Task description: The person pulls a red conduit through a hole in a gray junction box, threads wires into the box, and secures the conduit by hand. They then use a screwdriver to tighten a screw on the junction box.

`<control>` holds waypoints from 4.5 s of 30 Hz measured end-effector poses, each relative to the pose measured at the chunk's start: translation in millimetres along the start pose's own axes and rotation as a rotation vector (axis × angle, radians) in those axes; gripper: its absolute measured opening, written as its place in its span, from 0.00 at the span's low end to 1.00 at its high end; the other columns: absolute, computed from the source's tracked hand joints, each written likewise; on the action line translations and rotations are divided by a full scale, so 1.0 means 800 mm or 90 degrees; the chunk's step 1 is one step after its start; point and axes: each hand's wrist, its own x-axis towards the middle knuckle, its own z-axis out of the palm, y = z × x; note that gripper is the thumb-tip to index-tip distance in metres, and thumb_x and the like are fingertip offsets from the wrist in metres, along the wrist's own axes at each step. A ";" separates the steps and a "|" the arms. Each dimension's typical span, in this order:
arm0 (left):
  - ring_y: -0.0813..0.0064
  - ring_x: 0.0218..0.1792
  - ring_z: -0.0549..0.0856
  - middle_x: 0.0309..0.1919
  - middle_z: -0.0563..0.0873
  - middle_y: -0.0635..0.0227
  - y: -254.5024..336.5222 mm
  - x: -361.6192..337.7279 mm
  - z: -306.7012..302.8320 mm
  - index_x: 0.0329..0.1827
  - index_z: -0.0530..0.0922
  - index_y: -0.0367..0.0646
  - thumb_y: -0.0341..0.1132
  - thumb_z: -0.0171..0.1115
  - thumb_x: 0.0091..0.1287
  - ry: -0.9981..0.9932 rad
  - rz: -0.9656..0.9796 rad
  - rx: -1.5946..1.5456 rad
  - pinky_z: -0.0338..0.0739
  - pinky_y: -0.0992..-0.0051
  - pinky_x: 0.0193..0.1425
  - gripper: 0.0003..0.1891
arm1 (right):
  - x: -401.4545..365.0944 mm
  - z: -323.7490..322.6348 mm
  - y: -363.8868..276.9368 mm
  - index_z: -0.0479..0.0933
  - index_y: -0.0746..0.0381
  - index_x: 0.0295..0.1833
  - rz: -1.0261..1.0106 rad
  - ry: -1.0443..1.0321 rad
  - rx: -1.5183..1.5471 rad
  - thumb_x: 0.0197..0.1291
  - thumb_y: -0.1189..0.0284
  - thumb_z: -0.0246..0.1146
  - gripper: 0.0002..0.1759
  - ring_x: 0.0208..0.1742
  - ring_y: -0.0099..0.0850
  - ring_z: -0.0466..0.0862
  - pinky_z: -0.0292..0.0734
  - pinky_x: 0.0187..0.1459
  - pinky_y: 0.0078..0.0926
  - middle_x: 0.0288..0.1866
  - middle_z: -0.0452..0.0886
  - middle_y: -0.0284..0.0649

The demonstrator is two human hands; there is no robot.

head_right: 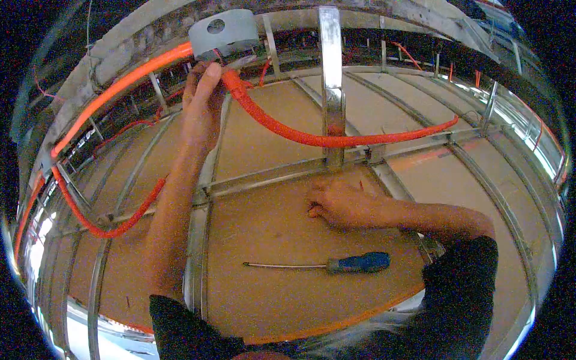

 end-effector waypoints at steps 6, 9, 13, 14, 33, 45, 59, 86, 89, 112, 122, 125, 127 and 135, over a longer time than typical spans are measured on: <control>0.77 0.53 0.77 0.52 0.77 0.65 0.002 0.000 0.005 0.65 0.64 0.36 0.47 0.71 0.63 0.002 -0.019 0.003 0.69 0.75 0.61 0.35 | 0.003 -0.016 -0.013 0.79 0.63 0.45 0.048 0.062 0.062 0.63 0.69 0.62 0.10 0.46 0.45 0.84 0.78 0.48 0.41 0.42 0.84 0.46; 0.77 0.52 0.78 0.52 0.78 0.66 -0.003 0.007 0.003 0.63 0.65 0.37 0.48 0.70 0.64 0.004 -0.017 -0.009 0.69 0.76 0.60 0.33 | 0.013 -0.039 -0.019 0.79 0.64 0.45 0.028 0.132 0.157 0.65 0.70 0.62 0.09 0.42 0.36 0.85 0.79 0.44 0.35 0.38 0.84 0.43; 0.76 0.51 0.79 0.50 0.80 0.64 -0.003 0.009 0.002 0.60 0.67 0.39 0.49 0.67 0.67 -0.020 -0.031 -0.020 0.71 0.74 0.60 0.29 | 0.030 -0.061 -0.022 0.78 0.64 0.46 -0.022 0.243 0.268 0.66 0.74 0.63 0.07 0.34 0.18 0.80 0.76 0.37 0.20 0.31 0.80 0.32; 0.76 0.51 0.80 0.50 0.81 0.64 -0.005 0.010 0.001 0.59 0.68 0.40 0.50 0.66 0.68 -0.026 -0.038 -0.030 0.71 0.73 0.60 0.27 | 0.033 -0.068 -0.023 0.78 0.64 0.46 -0.023 0.244 0.270 0.66 0.74 0.63 0.07 0.34 0.18 0.80 0.76 0.37 0.20 0.31 0.80 0.32; 0.78 0.51 0.76 0.48 0.79 0.72 -0.011 0.002 -0.003 0.55 0.71 0.44 0.40 0.67 0.67 -0.021 0.007 0.031 0.69 0.73 0.60 0.19 | 0.127 -0.114 -0.074 0.81 0.65 0.50 -0.121 0.501 0.481 0.65 0.72 0.64 0.11 0.35 0.22 0.83 0.79 0.39 0.20 0.33 0.84 0.36; 0.75 0.51 0.79 0.51 0.79 0.66 -0.012 -0.008 0.002 0.60 0.71 0.38 0.38 0.70 0.65 -0.028 0.044 0.045 0.73 0.72 0.59 0.25 | 0.198 -0.128 -0.096 0.80 0.65 0.35 -0.094 0.801 0.281 0.51 0.72 0.74 0.11 0.35 0.27 0.84 0.80 0.40 0.26 0.33 0.85 0.40; 0.75 0.52 0.78 0.50 0.80 0.65 -0.022 -0.004 0.002 0.58 0.72 0.36 0.37 0.70 0.63 -0.008 0.065 0.035 0.74 0.73 0.57 0.24 | 0.224 -0.114 -0.083 0.77 0.64 0.32 -0.131 0.882 0.366 0.49 0.73 0.77 0.14 0.34 0.27 0.83 0.79 0.39 0.26 0.32 0.84 0.39; 0.73 0.53 0.77 0.51 0.78 0.64 -0.018 -0.004 -0.002 0.57 0.72 0.36 0.36 0.69 0.64 -0.021 0.045 0.100 0.72 0.72 0.60 0.23 | 0.229 -0.110 -0.085 0.75 0.64 0.32 -0.166 0.869 0.453 0.51 0.77 0.75 0.12 0.33 0.20 0.79 0.77 0.36 0.20 0.30 0.81 0.34; 0.73 0.54 0.77 0.51 0.78 0.64 -0.020 -0.004 -0.003 0.58 0.71 0.36 0.36 0.69 0.64 -0.010 0.044 0.086 0.72 0.73 0.60 0.23 | 0.231 -0.110 -0.087 0.75 0.64 0.33 -0.199 0.873 0.442 0.51 0.76 0.75 0.12 0.32 0.20 0.80 0.77 0.36 0.20 0.30 0.82 0.34; 0.75 0.47 0.84 0.43 0.88 0.62 0.045 -0.007 0.005 0.49 0.84 0.34 0.31 0.64 0.66 0.029 -0.014 -0.050 0.73 0.74 0.59 0.13 | 0.232 -0.107 -0.085 0.75 0.62 0.33 -0.188 0.906 0.438 0.52 0.75 0.75 0.13 0.33 0.20 0.79 0.76 0.36 0.20 0.30 0.81 0.34; 0.74 0.45 0.85 0.44 0.88 0.61 0.050 -0.011 0.007 0.51 0.82 0.32 0.31 0.63 0.67 0.031 -0.018 -0.084 0.76 0.73 0.56 0.14 | 0.228 -0.107 -0.090 0.75 0.63 0.33 -0.204 0.886 0.483 0.52 0.76 0.75 0.12 0.33 0.21 0.80 0.75 0.36 0.20 0.31 0.82 0.34; 0.74 0.45 0.85 0.44 0.88 0.61 0.048 -0.010 0.003 0.51 0.82 0.32 0.32 0.63 0.67 0.019 -0.009 -0.081 0.76 0.73 0.56 0.14 | 0.231 -0.107 -0.087 0.75 0.63 0.33 -0.204 0.891 0.453 0.52 0.76 0.75 0.12 0.34 0.21 0.80 0.74 0.35 0.20 0.30 0.83 0.34; 0.74 0.44 0.85 0.43 0.88 0.61 0.046 -0.009 0.003 0.51 0.83 0.32 0.31 0.64 0.66 0.029 -0.016 -0.079 0.76 0.73 0.55 0.14 | 0.231 -0.108 -0.087 0.75 0.63 0.32 -0.217 0.892 0.455 0.52 0.76 0.74 0.12 0.33 0.21 0.80 0.74 0.36 0.20 0.30 0.83 0.34; 0.77 0.43 0.84 0.42 0.88 0.65 0.050 -0.008 0.002 0.50 0.84 0.34 0.32 0.66 0.66 0.031 -0.012 -0.054 0.75 0.77 0.53 0.13 | 0.229 -0.109 -0.089 0.76 0.63 0.32 -0.183 0.882 0.467 0.52 0.75 0.74 0.11 0.33 0.21 0.80 0.75 0.36 0.21 0.30 0.83 0.35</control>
